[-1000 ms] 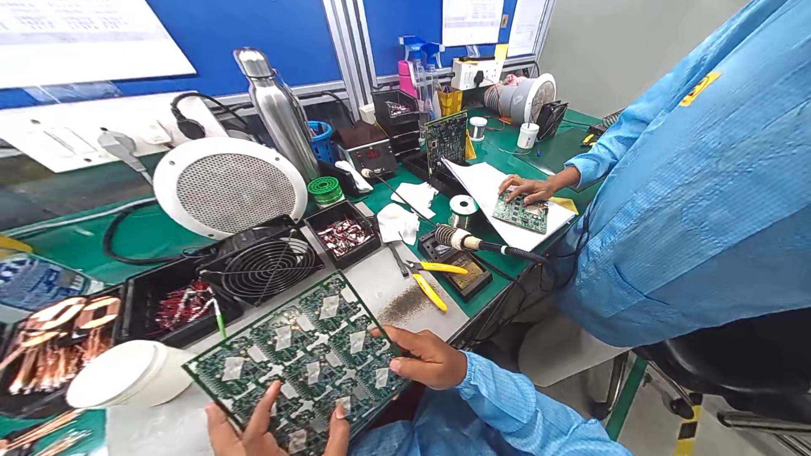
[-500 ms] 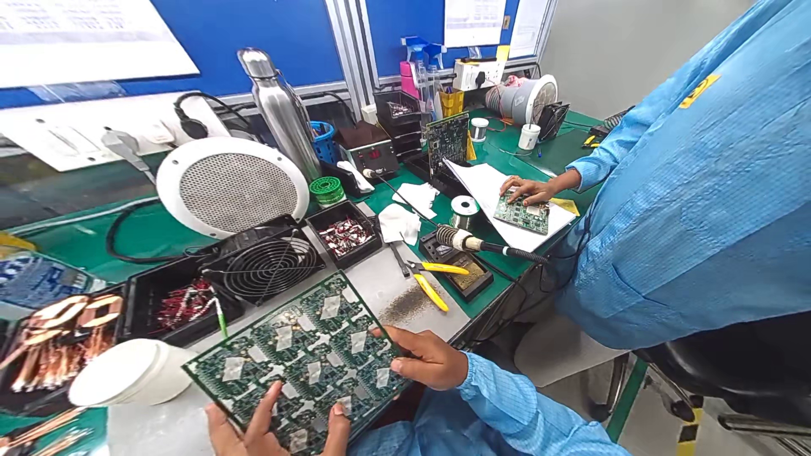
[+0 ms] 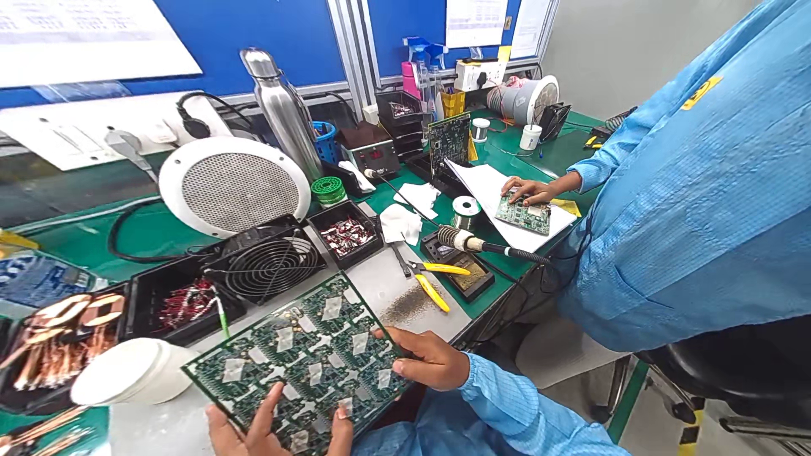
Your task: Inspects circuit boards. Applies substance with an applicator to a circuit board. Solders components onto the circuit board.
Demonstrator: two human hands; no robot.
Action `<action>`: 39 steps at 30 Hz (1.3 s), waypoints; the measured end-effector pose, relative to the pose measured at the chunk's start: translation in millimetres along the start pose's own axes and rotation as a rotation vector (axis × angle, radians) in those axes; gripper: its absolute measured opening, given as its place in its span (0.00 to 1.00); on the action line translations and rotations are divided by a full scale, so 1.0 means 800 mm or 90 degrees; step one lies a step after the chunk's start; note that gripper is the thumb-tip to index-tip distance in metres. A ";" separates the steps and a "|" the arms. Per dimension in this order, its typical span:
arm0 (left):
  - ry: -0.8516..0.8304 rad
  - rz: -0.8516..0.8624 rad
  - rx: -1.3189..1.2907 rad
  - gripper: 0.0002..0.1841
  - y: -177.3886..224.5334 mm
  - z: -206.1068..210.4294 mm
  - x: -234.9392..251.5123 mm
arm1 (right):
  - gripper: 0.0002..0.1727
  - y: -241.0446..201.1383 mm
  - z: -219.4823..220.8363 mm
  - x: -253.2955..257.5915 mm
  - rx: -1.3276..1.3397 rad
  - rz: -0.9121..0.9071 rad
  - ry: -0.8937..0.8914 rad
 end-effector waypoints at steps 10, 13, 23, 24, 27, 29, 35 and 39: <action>-0.007 -0.019 0.009 0.43 0.003 -0.001 0.001 | 0.28 0.001 -0.001 0.000 -0.019 -0.005 -0.002; -0.006 -0.028 0.013 0.43 0.003 -0.001 0.001 | 0.28 0.001 0.000 0.000 -0.020 -0.009 0.000; -0.004 -0.020 0.014 0.41 0.002 0.000 0.002 | 0.28 0.000 0.000 0.000 -0.005 0.000 0.003; -0.002 -0.019 0.015 0.41 0.002 0.001 0.002 | 0.28 0.000 0.000 0.000 -0.004 -0.001 0.003; 0.000 -0.016 0.018 0.41 0.001 0.001 0.001 | 0.28 0.000 0.000 0.000 -0.012 -0.007 -0.001; -0.003 -0.014 0.011 0.42 0.002 0.000 0.000 | 0.28 0.001 0.000 0.000 -0.014 -0.010 -0.003; -0.007 -0.012 0.015 0.44 0.003 -0.001 0.000 | 0.28 0.001 -0.001 0.000 -0.021 -0.016 -0.006; -0.013 -0.008 0.011 0.43 0.002 -0.001 0.000 | 0.28 0.000 0.000 0.000 -0.014 -0.011 0.000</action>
Point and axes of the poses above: each hand's wrist, its own x-axis towards the middle knuckle, its own z-axis out of the palm, y = z × x, the point moved 4 cm from there along x, towards the middle knuckle, and after that the axes turned 14 degrees about -z, right-handed, at the moved point
